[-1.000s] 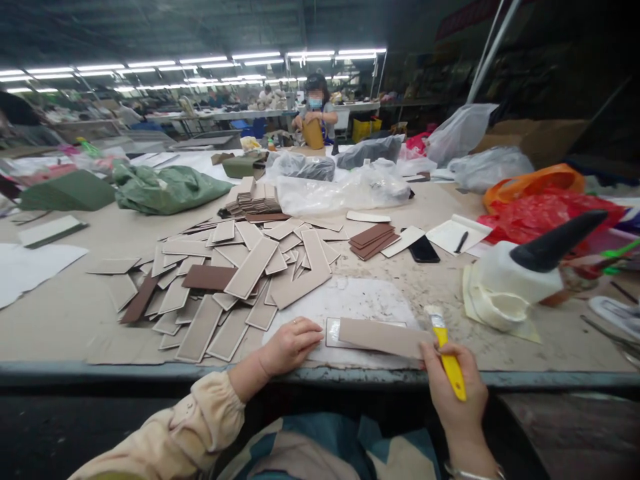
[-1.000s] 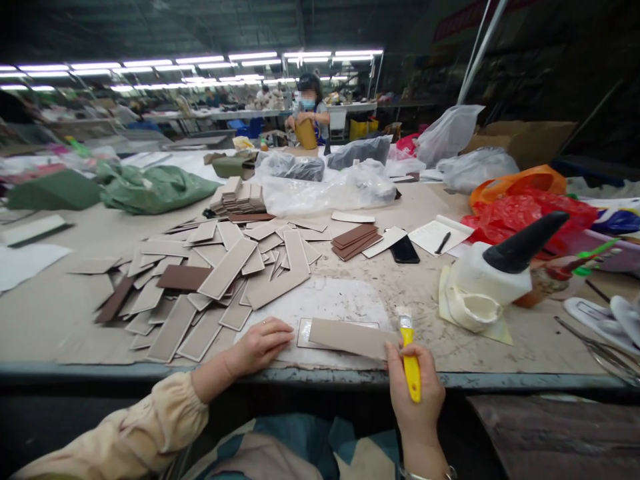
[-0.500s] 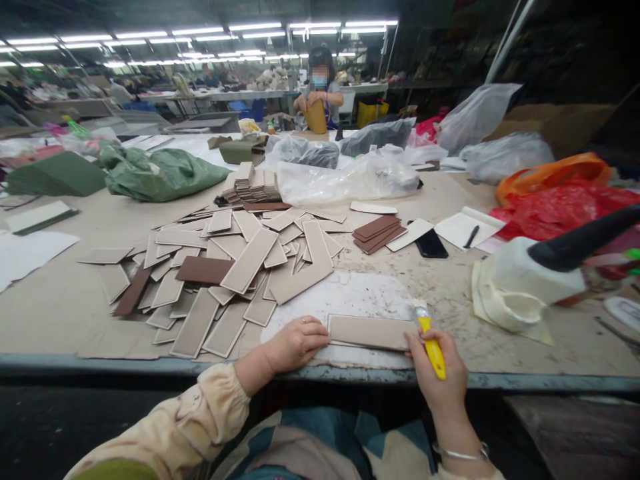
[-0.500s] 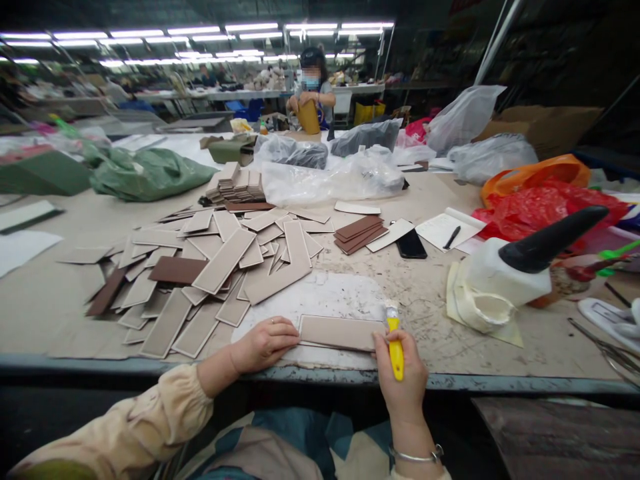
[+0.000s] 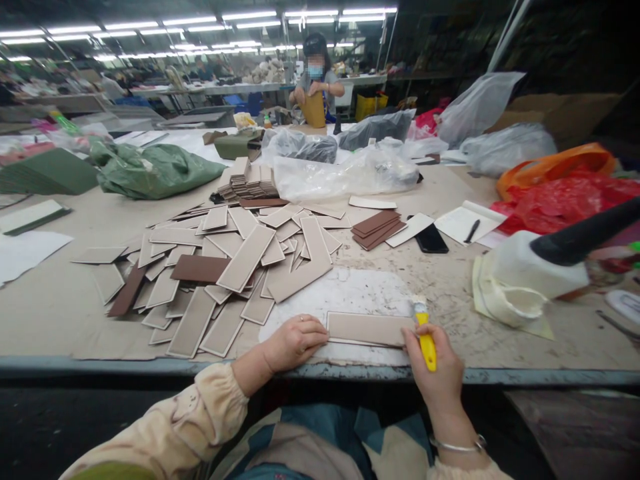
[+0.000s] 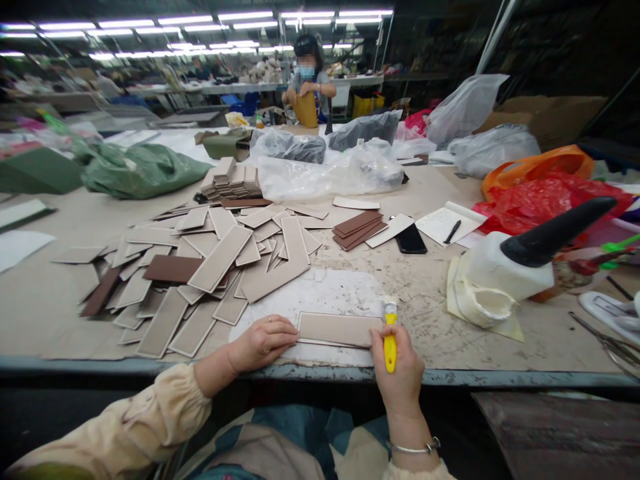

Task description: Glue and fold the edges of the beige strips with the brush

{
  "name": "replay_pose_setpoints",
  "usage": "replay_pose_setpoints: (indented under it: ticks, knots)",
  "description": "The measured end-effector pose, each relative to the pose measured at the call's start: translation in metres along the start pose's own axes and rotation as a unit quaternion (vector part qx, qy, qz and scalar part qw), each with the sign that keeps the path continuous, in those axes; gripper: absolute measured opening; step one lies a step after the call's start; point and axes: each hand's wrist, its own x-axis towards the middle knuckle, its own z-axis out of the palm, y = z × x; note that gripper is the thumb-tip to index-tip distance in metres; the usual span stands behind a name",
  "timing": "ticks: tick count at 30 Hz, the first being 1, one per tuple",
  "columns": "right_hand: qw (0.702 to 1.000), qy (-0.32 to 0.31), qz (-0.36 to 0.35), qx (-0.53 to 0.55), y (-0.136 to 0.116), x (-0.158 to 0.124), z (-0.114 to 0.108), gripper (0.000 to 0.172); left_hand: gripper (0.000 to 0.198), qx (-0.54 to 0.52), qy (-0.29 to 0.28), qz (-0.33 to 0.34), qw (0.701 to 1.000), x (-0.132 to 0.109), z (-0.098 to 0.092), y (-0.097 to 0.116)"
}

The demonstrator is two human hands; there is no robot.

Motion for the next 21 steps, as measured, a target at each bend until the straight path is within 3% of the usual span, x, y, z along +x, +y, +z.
replay_pose_setpoints:
  ticks: [12,21]
  knots:
    - [0.997,0.017,-0.069,-0.036,0.0027,0.0,0.0013,0.029,0.019,0.013,0.002,0.021,1.0,-0.0002,0.0014,-0.0025]
    - [0.996,0.012,-0.083,-0.041,0.0026,0.0005,0.004,0.024,0.018,-0.002,-0.002,0.02,1.0,0.0028,-0.0013,-0.0005]
